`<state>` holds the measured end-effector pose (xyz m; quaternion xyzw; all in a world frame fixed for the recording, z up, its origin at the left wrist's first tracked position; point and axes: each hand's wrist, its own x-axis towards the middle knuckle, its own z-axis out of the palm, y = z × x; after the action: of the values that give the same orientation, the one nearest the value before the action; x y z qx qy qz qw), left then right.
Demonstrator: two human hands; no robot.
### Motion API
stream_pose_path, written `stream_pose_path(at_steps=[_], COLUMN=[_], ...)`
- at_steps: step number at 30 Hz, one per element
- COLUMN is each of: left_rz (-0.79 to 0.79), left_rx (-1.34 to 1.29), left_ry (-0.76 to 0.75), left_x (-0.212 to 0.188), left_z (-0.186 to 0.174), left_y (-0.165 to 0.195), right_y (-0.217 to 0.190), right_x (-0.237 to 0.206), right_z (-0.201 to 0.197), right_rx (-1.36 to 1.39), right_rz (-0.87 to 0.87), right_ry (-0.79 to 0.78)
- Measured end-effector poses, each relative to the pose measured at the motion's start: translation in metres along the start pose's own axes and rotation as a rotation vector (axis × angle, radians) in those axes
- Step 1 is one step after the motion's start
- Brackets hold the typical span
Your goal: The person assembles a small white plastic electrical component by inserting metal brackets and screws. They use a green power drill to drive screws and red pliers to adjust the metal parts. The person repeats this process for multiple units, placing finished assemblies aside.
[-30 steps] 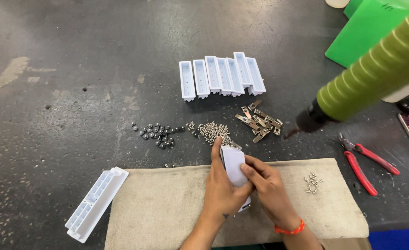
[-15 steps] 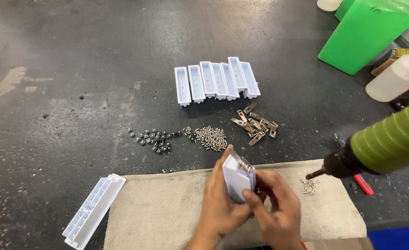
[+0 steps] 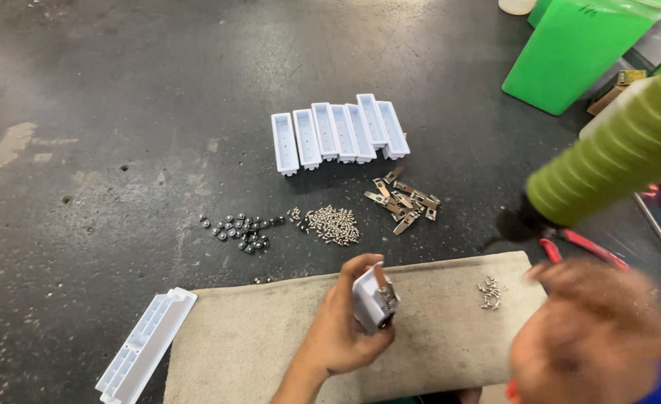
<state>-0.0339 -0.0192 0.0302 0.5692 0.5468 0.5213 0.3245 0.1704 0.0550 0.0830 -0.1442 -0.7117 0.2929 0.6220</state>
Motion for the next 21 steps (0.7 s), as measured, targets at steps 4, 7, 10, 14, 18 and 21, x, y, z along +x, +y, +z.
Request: stream_pose_path(at_steps=[4,7,10,14,18,21], left_rz=[-0.012,0.038,0.087,0.087,0.062,0.098], left_rx=[-0.029,-0.053,-0.056,-0.047,-0.027,0.039], left_ry=[0.011,0.01,0.022,0.033,0.026,0.062], left_x=[0.001,0.0,-0.003,-0.002,-0.002,-0.001], left_z=[0.013,0.013,0.01,0.012,0.014,0.015], left_y=[-0.002,-0.002,-0.003,-0.005,-0.01,-0.013], right_y=[-0.015,-0.03,-0.025,-0.016,-0.008,-0.007], right_x=[0.031,0.03,0.023,-0.007,-0.032,-0.037], right_z=[-0.013,-0.003,0.01,0.022,0.029,0.03], right_rx=[0.072,-0.284,-0.328,-0.432,-0.327,-0.332], right_rz=[0.027,0.168,0.312,0.387,0.365,0.329], right_ry=[0.138,-0.168,-0.353,-0.324,-0.201,-0.169])
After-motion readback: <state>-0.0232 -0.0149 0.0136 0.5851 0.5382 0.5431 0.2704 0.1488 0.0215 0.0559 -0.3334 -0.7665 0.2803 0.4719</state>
